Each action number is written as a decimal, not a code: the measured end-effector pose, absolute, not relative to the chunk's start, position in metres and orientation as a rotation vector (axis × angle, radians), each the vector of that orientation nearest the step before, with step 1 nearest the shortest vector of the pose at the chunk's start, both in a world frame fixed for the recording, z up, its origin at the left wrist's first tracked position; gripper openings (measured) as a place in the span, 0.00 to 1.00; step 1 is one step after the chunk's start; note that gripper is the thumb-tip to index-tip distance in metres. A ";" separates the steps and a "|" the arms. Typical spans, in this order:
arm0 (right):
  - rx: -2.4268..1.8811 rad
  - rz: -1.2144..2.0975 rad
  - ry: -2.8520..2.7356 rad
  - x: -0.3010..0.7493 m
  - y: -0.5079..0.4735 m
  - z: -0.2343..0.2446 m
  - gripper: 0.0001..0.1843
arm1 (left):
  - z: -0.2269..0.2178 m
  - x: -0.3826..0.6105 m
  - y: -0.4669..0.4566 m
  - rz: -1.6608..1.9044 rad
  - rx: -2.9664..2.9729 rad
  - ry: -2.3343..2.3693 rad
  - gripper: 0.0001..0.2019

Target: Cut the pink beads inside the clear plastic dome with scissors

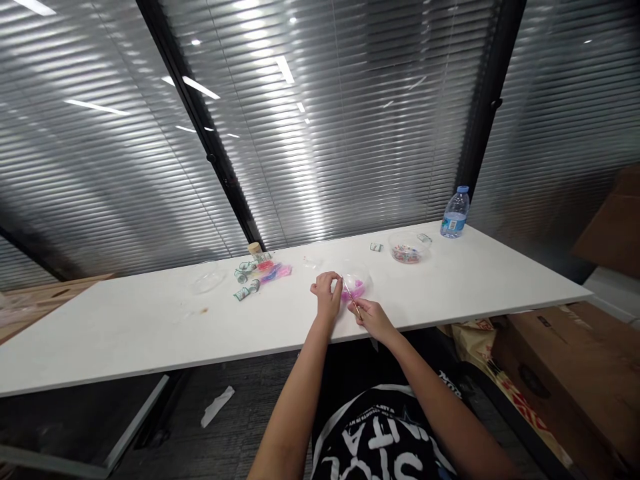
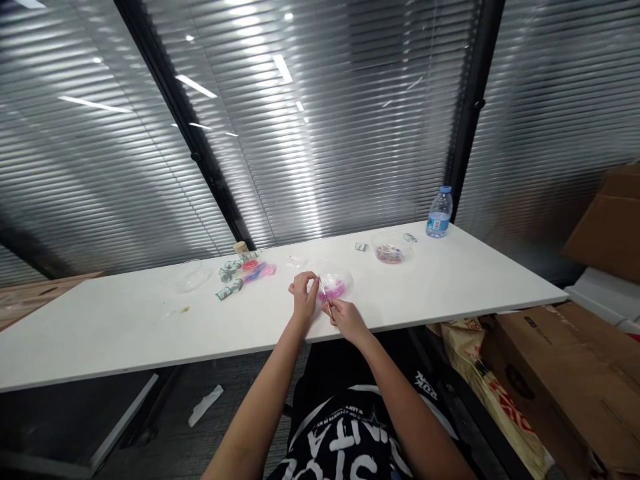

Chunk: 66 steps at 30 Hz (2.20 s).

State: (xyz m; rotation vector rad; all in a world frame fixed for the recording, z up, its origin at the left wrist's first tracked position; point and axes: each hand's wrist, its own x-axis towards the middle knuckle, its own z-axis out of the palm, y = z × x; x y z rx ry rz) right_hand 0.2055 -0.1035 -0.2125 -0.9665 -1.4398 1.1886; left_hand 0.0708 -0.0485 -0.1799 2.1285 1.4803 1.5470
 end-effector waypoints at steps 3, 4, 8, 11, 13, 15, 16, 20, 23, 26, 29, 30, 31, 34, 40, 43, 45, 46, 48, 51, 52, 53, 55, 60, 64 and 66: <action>-0.972 1.183 -1.443 0.205 -0.104 -0.211 0.16 | -0.180 0.071 -0.049 1.542 2.127 1.480 0.05; -0.974 1.183 -1.442 0.205 -0.104 -0.212 0.16 | -0.180 0.071 -0.049 1.539 2.127 1.479 0.05; -0.966 1.185 -1.439 0.205 -0.102 -0.214 0.16 | -0.181 0.071 -0.048 1.537 2.121 1.483 0.05; -0.960 1.182 -1.445 0.205 -0.102 -0.218 0.18 | -0.181 0.071 -0.049 1.534 2.120 1.488 0.05; -0.964 1.179 -1.449 0.206 -0.102 -0.219 0.19 | -0.181 0.071 -0.050 1.529 2.125 1.491 0.06; -0.974 1.165 -1.456 0.206 -0.103 -0.220 0.19 | -0.181 0.072 -0.050 1.527 2.126 1.495 0.06; -0.980 1.158 -1.462 0.206 -0.103 -0.220 0.19 | -0.181 0.072 -0.051 1.528 2.126 1.496 0.06; -0.974 1.154 -1.472 0.205 -0.104 -0.219 0.18 | -0.181 0.072 -0.052 1.530 2.117 1.499 0.06; -0.972 1.167 -1.468 0.205 -0.103 -0.221 0.18 | -0.181 0.072 -0.053 1.527 2.114 1.499 0.06; -0.983 1.182 -1.443 0.205 -0.101 -0.225 0.19 | -0.182 0.072 -0.053 1.528 2.112 1.502 0.06; -0.990 1.175 -1.431 0.206 -0.100 -0.228 0.21 | -0.183 0.072 -0.054 1.542 2.107 1.509 0.06; -0.993 1.167 -1.430 0.206 -0.100 -0.228 0.22 | -0.183 0.072 -0.054 1.548 2.105 1.513 0.06; -0.995 1.159 -1.429 0.206 -0.100 -0.228 0.23 | -0.184 0.072 -0.054 1.553 2.103 1.516 0.06; -0.986 1.177 -1.386 0.205 -0.100 -0.228 0.25 | -0.184 0.072 -0.053 1.568 2.094 1.525 0.05; -0.998 1.318 -1.211 0.204 -0.105 -0.214 0.23 | -0.183 0.070 -0.051 1.606 2.065 1.551 0.05; -0.977 1.370 -1.154 0.205 -0.108 -0.205 0.21 | -0.183 0.069 -0.049 1.625 2.037 1.576 0.04; -0.980 1.391 -1.128 0.205 -0.108 -0.201 0.20 | -0.184 0.068 -0.047 1.629 2.033 1.588 0.04; -0.983 1.391 -1.121 0.205 -0.108 -0.200 0.20 | -0.184 0.068 -0.047 1.630 2.033 1.592 0.05; -0.985 1.389 -1.117 0.206 -0.108 -0.199 0.20 | -0.184 0.068 -0.046 1.644 2.022 1.612 0.05; -0.979 1.395 -1.114 0.207 -0.107 -0.199 0.20 | -0.184 0.068 -0.044 1.666 1.994 1.649 0.05; -0.975 1.397 -1.114 0.207 -0.107 -0.199 0.19 | -0.184 0.068 -0.044 1.670 1.984 1.660 0.05; -0.971 1.399 -1.113 0.208 -0.107 -0.199 0.19 | -0.184 0.068 -0.043 1.673 1.976 1.670 0.05; -0.965 1.402 -1.111 0.208 -0.107 -0.199 0.19 | -0.184 0.069 -0.043 1.671 1.964 1.685 0.05; -0.966 1.406 -1.088 0.209 -0.107 -0.198 0.19 | -0.182 0.069 -0.044 1.657 1.952 1.696 0.05; -0.974 1.384 -1.030 0.208 -0.106 -0.200 0.19 | -0.182 0.068 -0.044 1.684 1.937 1.683 0.06; -0.985 1.346 -0.968 0.208 -0.103 -0.201 0.20 | -0.184 0.066 -0.041 1.718 1.917 1.664 0.07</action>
